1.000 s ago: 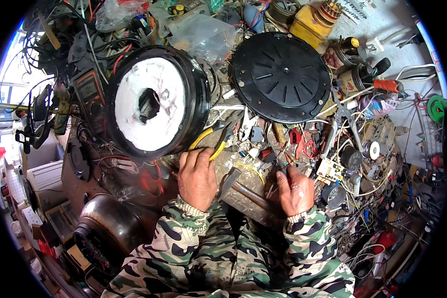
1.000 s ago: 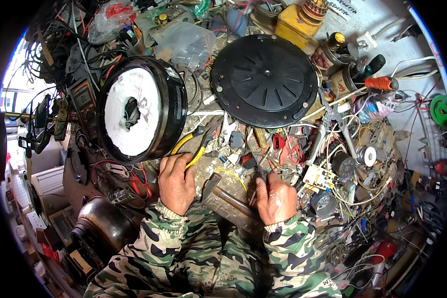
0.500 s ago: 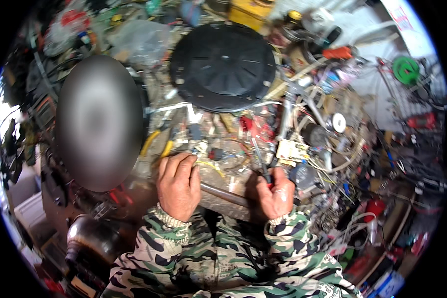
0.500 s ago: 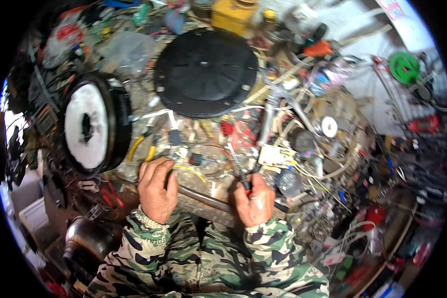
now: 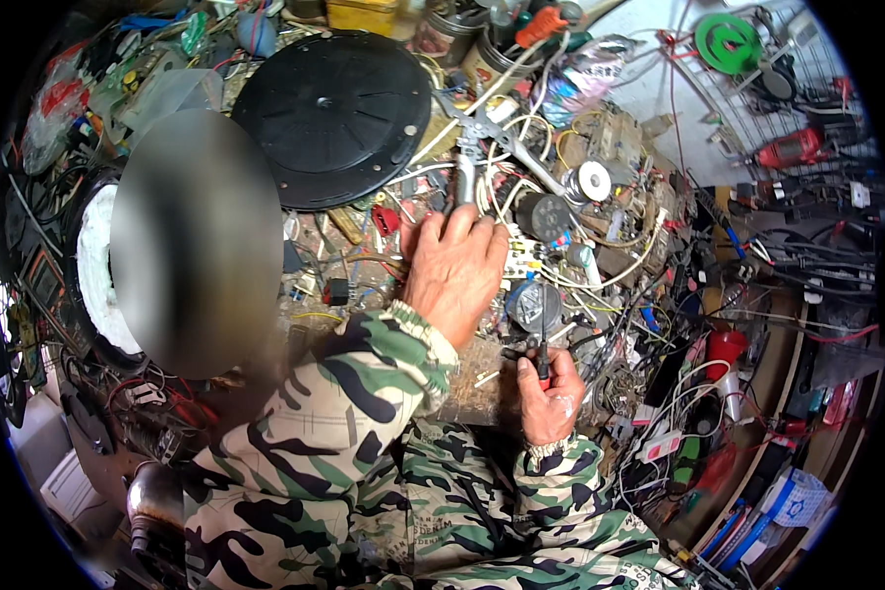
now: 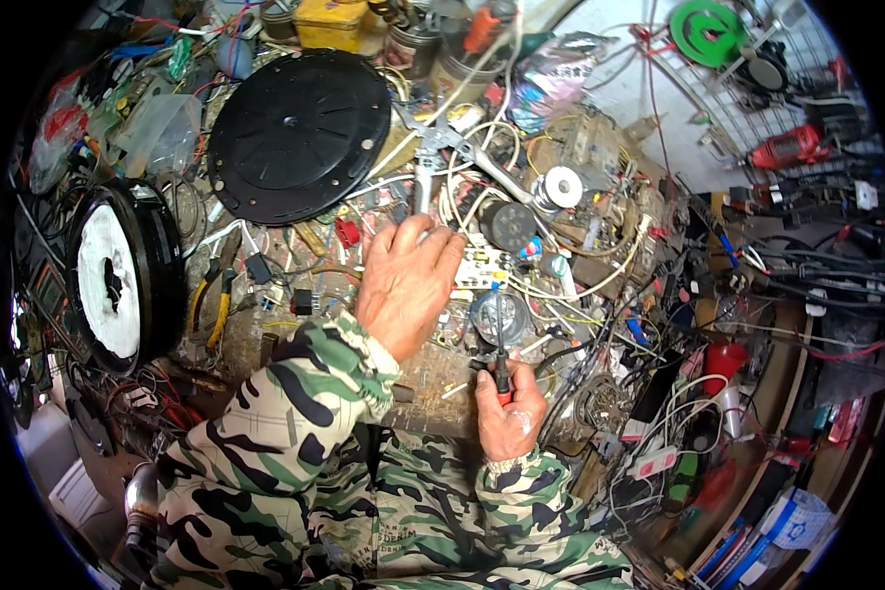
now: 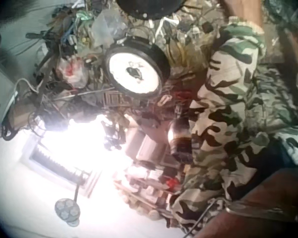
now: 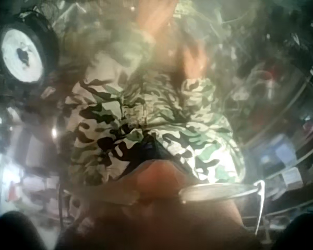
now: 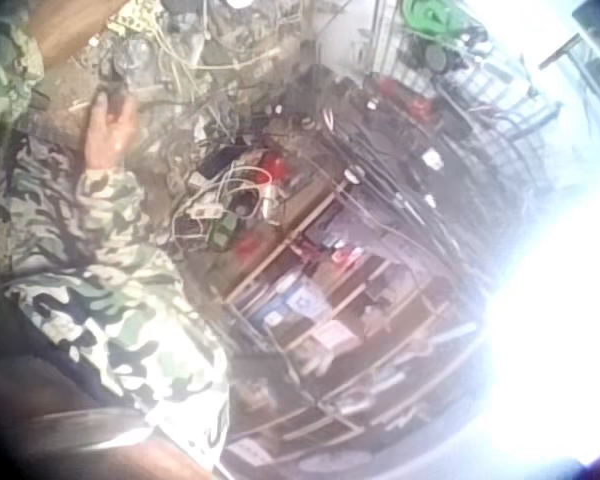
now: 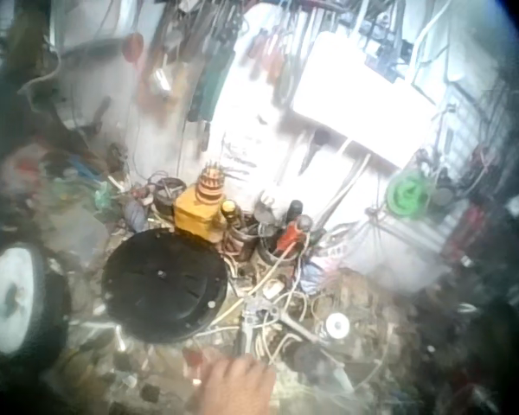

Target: The person works on a disassembled electronic device, likely a speaker or motor, using a screwdriver and pliers to manipulate wires and components. They repeatedly adjust connections and test parts within a cluttered workshop environment.

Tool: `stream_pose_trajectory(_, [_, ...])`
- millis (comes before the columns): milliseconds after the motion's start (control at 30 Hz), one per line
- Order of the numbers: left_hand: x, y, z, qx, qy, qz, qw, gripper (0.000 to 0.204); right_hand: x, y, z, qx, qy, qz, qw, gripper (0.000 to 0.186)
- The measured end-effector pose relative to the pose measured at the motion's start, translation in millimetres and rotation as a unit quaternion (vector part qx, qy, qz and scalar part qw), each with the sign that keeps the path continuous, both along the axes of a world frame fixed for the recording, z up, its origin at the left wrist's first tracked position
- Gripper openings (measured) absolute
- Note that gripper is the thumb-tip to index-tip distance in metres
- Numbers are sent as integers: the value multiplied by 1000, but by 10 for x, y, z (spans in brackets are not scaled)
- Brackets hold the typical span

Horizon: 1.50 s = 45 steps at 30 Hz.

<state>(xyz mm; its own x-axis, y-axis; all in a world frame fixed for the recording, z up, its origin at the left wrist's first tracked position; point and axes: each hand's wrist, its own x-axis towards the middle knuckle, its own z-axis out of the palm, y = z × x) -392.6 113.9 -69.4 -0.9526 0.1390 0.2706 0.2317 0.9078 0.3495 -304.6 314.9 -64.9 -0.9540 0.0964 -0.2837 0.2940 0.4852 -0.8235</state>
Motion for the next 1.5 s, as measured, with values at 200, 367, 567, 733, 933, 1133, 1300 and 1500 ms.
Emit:
stream_pose_trajectory(200, [-44, -64, 7, -33, -14, -45, 998, 46, -216, 45, 18, -31, 46, -42, 998, 74])
stream_pose_trajectory(367, [166, -169, 216, -53, -43, 8, 998, 56, -463, -15, -107, 0, 82, 2, 997, 89])
stream_pose_trajectory(567, [591, -584, 291, -55, -26, 104, 993, 55, -521, 21, -305, 61, 144, 31, 987, 81])
stream_pose_trajectory(733, [873, -891, 252, -65, -38, 182, 980, 53, -472, 235, -194, 24, 133, -49, 990, 77])
stream_pose_trajectory(933, [833, -670, 391, -52, 13, 171, 984, 49, -396, 488, -206, 44, 124, -43, 990, 75])
stream_pose_trajectory(1133, [454, 244, 289, -44, -27, -44, 998, 35, -376, 472, -117, 85, 32, -18, 996, 74])
stream_pose_trajectory(1300, [278, 313, -80, -57, -30, -32, 997, 32, -317, 564, -215, 81, 78, -24, 993, 72])
stream_pose_trajectory(1500, [191, -32, -45, -86, -33, 19, 996, 24, -210, 685, -360, 74, 96, -67, 990, 71])
